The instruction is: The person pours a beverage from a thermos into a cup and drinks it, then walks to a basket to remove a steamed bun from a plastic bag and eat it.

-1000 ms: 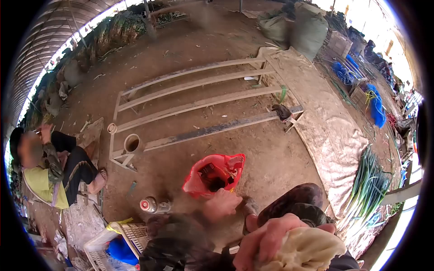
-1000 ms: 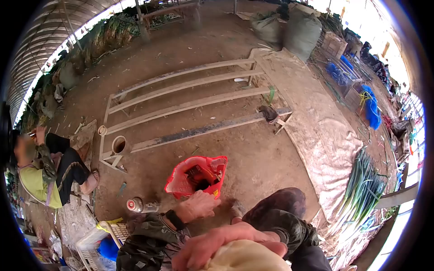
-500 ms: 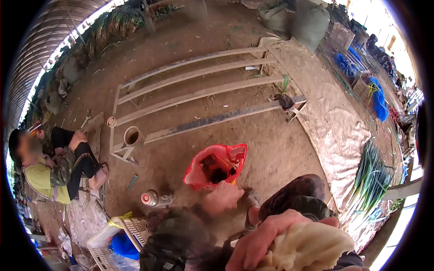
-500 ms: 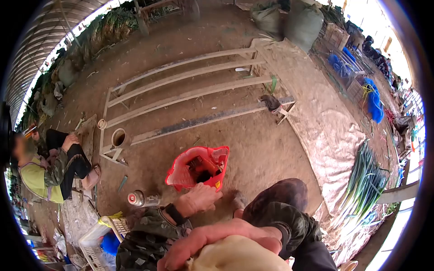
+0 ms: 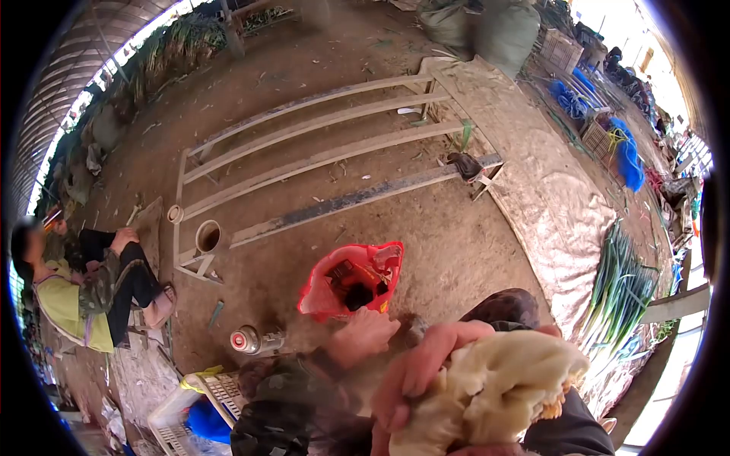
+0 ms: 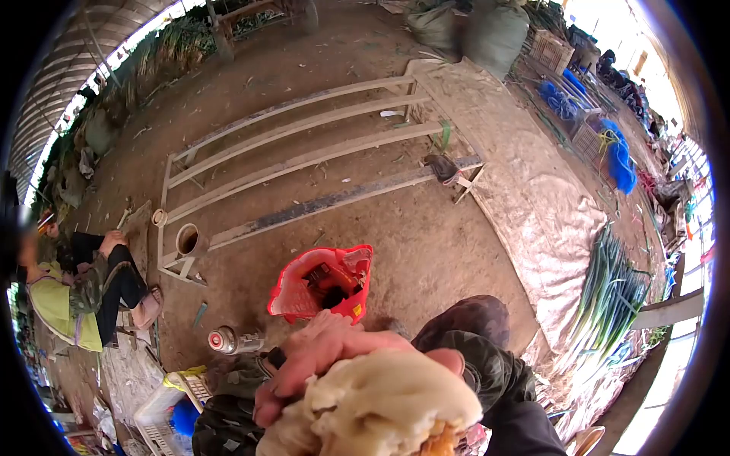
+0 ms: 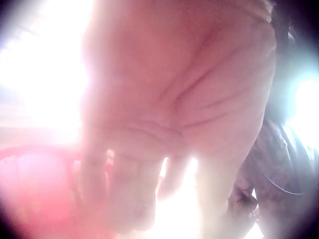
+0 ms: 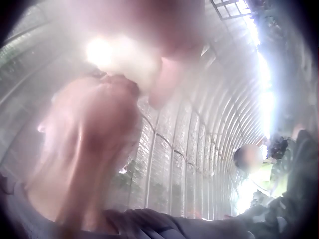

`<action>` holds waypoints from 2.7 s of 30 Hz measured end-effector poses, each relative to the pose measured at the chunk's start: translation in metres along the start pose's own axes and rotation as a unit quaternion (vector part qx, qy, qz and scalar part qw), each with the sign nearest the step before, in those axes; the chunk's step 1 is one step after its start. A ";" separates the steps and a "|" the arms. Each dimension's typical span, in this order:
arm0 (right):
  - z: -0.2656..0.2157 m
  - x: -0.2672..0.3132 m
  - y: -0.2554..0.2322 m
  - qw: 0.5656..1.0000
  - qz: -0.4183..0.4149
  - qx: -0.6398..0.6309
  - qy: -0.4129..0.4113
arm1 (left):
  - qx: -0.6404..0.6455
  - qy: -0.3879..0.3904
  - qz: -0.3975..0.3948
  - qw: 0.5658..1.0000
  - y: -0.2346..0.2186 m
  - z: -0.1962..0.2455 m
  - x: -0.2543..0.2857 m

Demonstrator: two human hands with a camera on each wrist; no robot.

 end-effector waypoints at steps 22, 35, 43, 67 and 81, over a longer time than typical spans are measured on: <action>0.014 0.012 0.002 0.985 0.138 -0.105 0.003 | -0.010 0.011 0.031 0.999 -0.007 0.002 0.005; 0.011 -0.002 -0.012 0.994 0.083 -0.072 0.018 | 0.068 0.070 0.206 0.974 -0.041 0.014 0.042; 0.008 -0.002 -0.019 0.995 0.075 -0.060 0.011 | 0.019 0.056 0.228 0.972 -0.037 0.014 0.043; -0.046 0.037 -0.156 0.971 0.220 0.092 -0.025 | -0.015 -0.002 -0.014 1.000 0.006 -0.010 -0.002; -0.044 0.036 -0.158 0.986 0.162 0.030 -0.040 | -0.033 -0.012 -0.046 0.998 0.008 -0.011 -0.003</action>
Point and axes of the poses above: each hand's wrist, its own x-axis away from the middle knuckle, its own y-axis out of the palm, z = x × y, the point moved 8 cm from there along -x, towards the middle knuckle, and after that the axes turned 8 degrees about -z, right-handed, at the moved point
